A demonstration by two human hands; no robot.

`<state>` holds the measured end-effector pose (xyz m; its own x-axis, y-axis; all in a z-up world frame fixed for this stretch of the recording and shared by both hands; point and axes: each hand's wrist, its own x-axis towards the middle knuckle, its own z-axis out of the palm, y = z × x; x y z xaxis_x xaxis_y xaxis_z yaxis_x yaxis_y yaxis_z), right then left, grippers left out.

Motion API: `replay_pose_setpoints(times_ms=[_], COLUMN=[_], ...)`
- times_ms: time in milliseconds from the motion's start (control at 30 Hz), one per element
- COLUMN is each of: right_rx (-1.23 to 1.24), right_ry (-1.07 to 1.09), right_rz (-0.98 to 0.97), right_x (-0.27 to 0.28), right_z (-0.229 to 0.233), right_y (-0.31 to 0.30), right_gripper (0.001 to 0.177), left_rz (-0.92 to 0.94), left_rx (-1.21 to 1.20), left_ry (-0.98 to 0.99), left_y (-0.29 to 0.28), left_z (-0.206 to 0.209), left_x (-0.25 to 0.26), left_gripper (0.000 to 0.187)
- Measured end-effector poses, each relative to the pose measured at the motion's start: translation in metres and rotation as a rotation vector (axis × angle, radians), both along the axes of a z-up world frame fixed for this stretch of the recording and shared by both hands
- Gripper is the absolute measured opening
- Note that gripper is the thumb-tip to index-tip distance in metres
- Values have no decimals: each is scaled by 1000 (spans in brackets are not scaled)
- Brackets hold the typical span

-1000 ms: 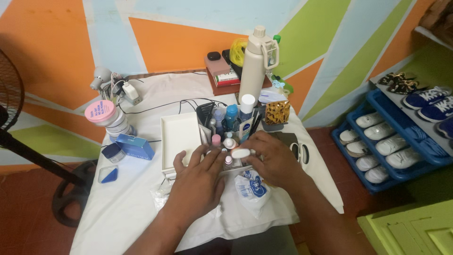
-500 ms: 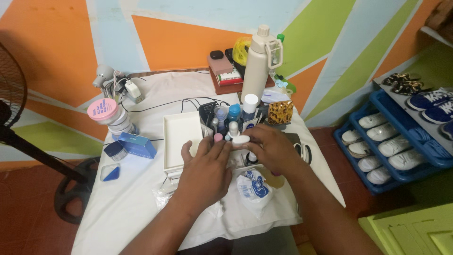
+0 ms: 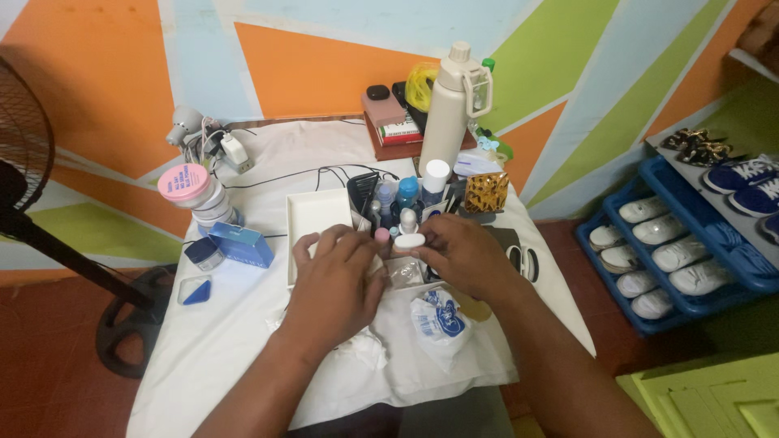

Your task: The person organizes a white plastic organizer on a table covered with a white cloth. They open a drawer, place items inside, and wipe the tops of several small bottles with a tissue. They also handle a pair of scissors and a small plastic bag.

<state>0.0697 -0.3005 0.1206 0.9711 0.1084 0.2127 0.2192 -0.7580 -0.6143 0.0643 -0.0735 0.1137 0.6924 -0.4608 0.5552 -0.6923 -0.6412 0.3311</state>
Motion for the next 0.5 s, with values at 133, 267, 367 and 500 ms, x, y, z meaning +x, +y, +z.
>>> replay_pose_setpoints(times_ms=[133, 267, 367, 500], right_rx=[-22, -32, -66, -47], right_ry=[-5, -21, -58, -73], right_rz=[-23, -34, -21, -33], right_x=[-7, -12, -13, -17], right_z=[1, 0, -2, -7], right_y=[2, 2, 1, -2], right_gripper=[30, 31, 33, 34], left_rz=[-19, -19, 3, 41], left_rx=[-13, 64, 114, 187], left_ry=[3, 46, 43, -17], left_y=[11, 14, 12, 5], left_z=[-1, -6, -12, -24], left_x=[-9, -18, -21, -17], left_gripper=[36, 41, 35, 26])
